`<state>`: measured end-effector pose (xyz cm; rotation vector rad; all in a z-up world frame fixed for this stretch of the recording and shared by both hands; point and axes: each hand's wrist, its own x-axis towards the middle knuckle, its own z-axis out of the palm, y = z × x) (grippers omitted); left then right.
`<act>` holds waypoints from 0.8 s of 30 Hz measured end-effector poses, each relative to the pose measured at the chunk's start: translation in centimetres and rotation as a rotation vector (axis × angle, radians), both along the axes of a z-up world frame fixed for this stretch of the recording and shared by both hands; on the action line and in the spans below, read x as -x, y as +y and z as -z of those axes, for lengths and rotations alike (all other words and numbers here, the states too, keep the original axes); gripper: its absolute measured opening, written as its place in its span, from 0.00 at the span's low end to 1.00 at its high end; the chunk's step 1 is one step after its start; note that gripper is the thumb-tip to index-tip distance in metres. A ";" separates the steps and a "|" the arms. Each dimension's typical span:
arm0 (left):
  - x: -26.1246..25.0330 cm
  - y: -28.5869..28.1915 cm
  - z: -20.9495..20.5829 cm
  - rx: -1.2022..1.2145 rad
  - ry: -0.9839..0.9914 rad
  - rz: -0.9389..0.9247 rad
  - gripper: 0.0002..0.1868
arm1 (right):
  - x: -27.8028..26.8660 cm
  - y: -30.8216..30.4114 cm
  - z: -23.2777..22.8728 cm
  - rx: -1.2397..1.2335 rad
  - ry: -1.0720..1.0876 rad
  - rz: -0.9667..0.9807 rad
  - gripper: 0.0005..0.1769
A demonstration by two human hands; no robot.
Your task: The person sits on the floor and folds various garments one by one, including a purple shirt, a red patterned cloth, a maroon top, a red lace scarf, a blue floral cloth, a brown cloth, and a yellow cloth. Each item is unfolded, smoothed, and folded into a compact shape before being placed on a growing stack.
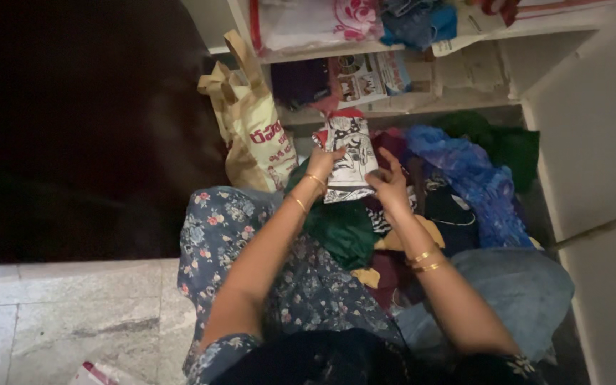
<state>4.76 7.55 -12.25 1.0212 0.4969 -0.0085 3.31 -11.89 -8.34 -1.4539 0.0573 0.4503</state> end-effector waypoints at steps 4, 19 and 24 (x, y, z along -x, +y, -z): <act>-2.5 2.2 4.7 -0.289 0.117 0.046 0.14 | -1.0 1.3 -0.2 -0.003 0.089 -0.005 0.30; -14.5 11.5 5.5 -0.889 -0.081 -0.108 0.37 | -10.9 8.3 6.4 -0.504 0.430 0.020 0.28; -18.8 16.0 10.8 -0.734 0.020 0.154 0.36 | -14.7 11.4 9.5 -0.384 0.402 -0.185 0.36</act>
